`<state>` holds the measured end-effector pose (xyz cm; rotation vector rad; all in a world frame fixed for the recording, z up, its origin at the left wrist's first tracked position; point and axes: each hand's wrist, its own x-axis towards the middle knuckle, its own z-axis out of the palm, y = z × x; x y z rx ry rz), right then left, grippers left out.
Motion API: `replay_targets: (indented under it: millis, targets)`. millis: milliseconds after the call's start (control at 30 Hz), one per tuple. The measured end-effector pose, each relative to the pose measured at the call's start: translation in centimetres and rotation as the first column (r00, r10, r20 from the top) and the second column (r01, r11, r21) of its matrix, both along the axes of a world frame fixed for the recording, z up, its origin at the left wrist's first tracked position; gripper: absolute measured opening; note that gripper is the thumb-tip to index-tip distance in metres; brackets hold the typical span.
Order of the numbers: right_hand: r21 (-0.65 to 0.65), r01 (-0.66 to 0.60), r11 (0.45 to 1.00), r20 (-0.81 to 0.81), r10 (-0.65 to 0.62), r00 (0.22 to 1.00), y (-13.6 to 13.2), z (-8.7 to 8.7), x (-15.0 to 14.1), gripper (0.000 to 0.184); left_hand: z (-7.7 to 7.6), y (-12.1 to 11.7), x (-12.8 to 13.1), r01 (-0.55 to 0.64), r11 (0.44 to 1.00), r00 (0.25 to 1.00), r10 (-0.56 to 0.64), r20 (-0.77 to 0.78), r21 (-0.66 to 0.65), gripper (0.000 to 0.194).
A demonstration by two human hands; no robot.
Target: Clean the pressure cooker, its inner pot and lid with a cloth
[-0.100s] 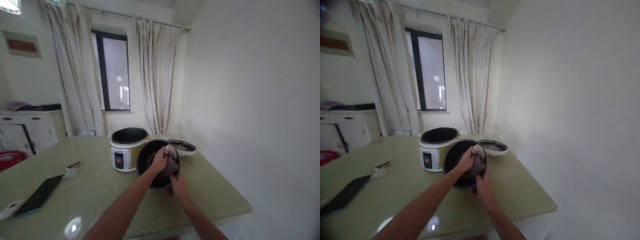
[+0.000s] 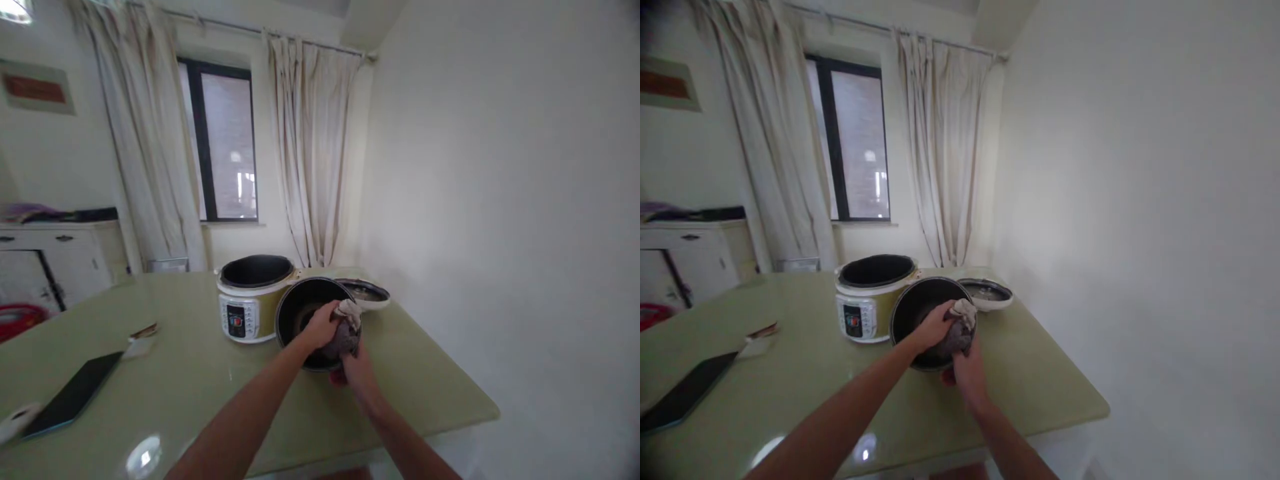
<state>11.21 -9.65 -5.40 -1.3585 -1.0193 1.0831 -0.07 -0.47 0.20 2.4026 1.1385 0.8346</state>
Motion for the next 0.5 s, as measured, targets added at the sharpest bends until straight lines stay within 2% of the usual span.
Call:
replay_targets:
  millis: [100,233,367,500]
  targets:
    - [-0.04,-0.016,0.999,-0.079,0.013,0.997,0.5,-0.2,0.5,0.054,0.3,-0.1,-1.2,0.094,0.995,0.979,-0.096,-0.18,-0.023,0.05]
    - [-0.102,-0.01,0.995,-0.125,-0.003,0.992,1.2,-0.2,1.4,0.044,0.7,-0.6,-3.4,0.13,0.99,0.878,-0.139,-0.458,-0.052,0.038]
    - [-0.148,-0.017,0.989,-0.096,0.003,0.995,1.2,0.9,2.3,0.044,1.0,-2.1,-4.7,0.046,0.997,0.805,-0.005,-0.593,0.055,0.031]
    - [-0.203,-0.078,0.976,-0.052,0.069,0.996,1.0,2.2,3.0,0.05,1.7,-2.8,-5.5,-0.048,0.974,0.783,0.173,-0.597,0.22,0.032]
